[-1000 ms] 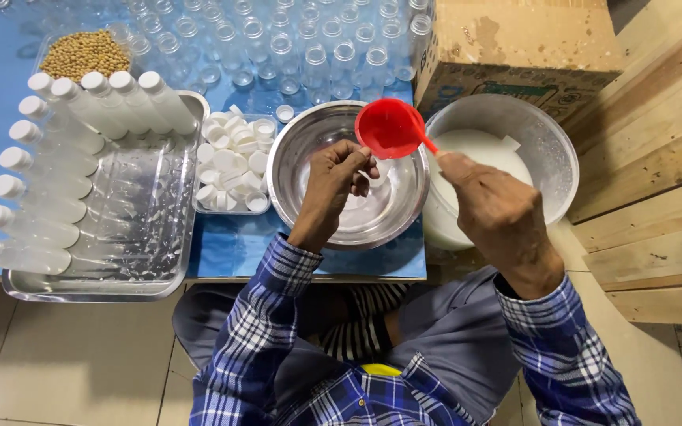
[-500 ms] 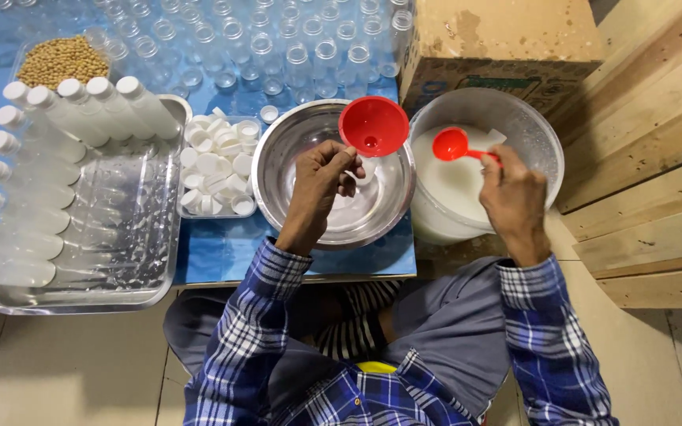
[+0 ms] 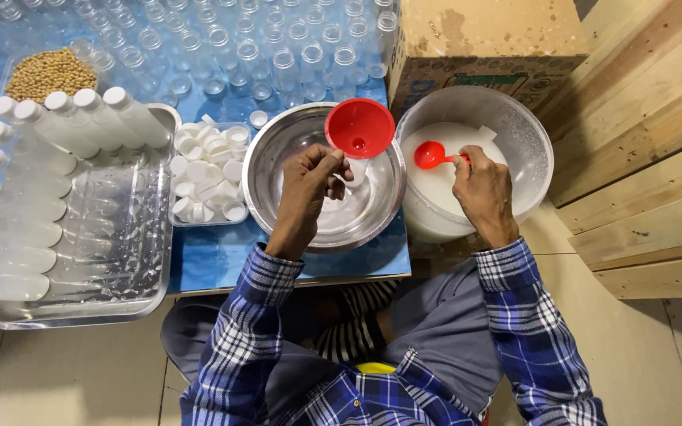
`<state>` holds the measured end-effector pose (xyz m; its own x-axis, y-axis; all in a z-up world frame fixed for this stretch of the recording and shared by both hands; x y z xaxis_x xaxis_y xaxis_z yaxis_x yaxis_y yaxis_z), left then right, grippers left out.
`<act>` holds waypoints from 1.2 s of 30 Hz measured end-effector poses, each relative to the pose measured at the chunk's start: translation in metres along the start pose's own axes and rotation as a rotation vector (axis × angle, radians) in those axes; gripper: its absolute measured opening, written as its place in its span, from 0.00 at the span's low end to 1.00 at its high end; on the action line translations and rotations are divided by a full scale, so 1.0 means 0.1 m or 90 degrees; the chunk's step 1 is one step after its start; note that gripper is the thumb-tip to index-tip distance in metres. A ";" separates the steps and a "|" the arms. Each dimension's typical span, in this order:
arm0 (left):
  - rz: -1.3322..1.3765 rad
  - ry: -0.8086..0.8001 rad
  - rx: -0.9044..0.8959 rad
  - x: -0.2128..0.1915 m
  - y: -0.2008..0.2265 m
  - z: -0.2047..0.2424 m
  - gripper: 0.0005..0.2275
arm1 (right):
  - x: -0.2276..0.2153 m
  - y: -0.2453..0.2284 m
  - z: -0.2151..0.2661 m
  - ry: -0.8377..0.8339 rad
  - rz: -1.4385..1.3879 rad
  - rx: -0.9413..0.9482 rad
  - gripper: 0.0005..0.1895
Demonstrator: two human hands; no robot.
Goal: The person scoops a white liquid from a large bucket using a red ladle and pours it into a plastic bottle through a red funnel. After filling, the person removes the funnel, picks up a white cap, and screws it onto the bottle before placing it on a tray.
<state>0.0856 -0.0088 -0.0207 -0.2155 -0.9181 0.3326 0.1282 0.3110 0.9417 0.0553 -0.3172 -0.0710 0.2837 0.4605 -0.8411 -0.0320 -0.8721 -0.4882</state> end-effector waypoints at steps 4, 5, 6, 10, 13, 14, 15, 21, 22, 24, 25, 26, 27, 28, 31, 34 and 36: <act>-0.003 -0.003 0.007 0.01 0.03 0.01 0.09 | -0.16 -0.09 0.02 0.007 0.008 0.001 0.09; -0.007 0.001 0.005 0.01 0.02 0.01 0.09 | -0.27 -0.17 0.03 0.045 -0.003 -0.026 0.07; -0.011 0.005 0.003 0.00 0.01 0.01 0.09 | -0.38 -0.24 0.05 0.082 -0.015 -0.052 0.05; -0.016 0.013 0.008 -0.02 0.00 0.00 0.09 | -0.79 -0.42 0.07 0.132 -0.075 -0.078 0.04; -0.016 0.019 0.004 -0.02 0.04 0.03 0.09 | -1.15 -0.80 0.15 0.147 -0.194 -0.090 0.05; -0.018 -0.006 -0.003 0.02 0.08 0.06 0.09 | -1.27 -1.00 0.19 0.146 -0.204 -0.117 0.06; -0.019 -0.030 -0.010 0.06 0.11 0.08 0.10 | -1.39 -1.19 0.22 0.144 -0.214 -0.143 0.07; -0.023 -0.031 -0.014 0.08 0.17 0.12 0.10 | -1.48 -1.89 0.53 0.189 -0.078 -0.250 0.09; -0.023 -0.031 -0.015 0.07 0.09 0.08 0.10 | -1.42 -1.92 0.53 0.188 -0.079 -0.249 0.09; -0.022 0.007 0.010 0.00 -0.03 0.00 0.10 | -1.23 -2.26 0.67 0.198 0.131 -0.459 0.11; -0.023 0.008 0.011 -0.01 -0.03 -0.01 0.10 | -1.21 -2.25 0.66 0.199 0.130 -0.460 0.11; -0.028 0.006 0.014 -0.01 -0.04 -0.01 0.10 | -1.16 -2.27 0.68 0.196 0.154 -0.498 0.10; -0.033 0.005 0.016 -0.01 -0.05 -0.02 0.10 | -1.11 -2.29 0.71 0.193 0.177 -0.537 0.11; -0.033 0.005 0.018 0.00 -0.03 -0.02 0.10 | -1.11 -2.23 0.72 0.194 0.178 -0.538 0.11; -0.035 0.007 0.010 0.00 -0.01 0.01 0.10 | -1.18 -1.93 0.70 0.231 0.118 -0.457 0.09; -0.032 0.004 0.011 0.01 -0.02 0.00 0.10 | -1.27 -1.42 0.64 0.291 0.033 -0.326 0.08; -0.031 0.006 0.010 0.00 -0.04 0.00 0.10 | -1.19 -1.06 0.50 0.264 0.019 -0.250 0.04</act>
<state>0.0854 -0.0104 -0.0246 -0.2122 -0.9343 0.2863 0.1020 0.2702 0.9574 -0.0228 -0.2714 0.0687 0.6430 0.3999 -0.6532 0.2905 -0.9165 -0.2752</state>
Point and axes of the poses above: each hand's wrist, its own z-axis away from the middle knuckle, its own x-axis out of the palm, y = z × x, the point moved 8 cm from there along -z, towards the middle knuckle, and after that the axes turned 6 degrees about -y, right-handed, at the moved point
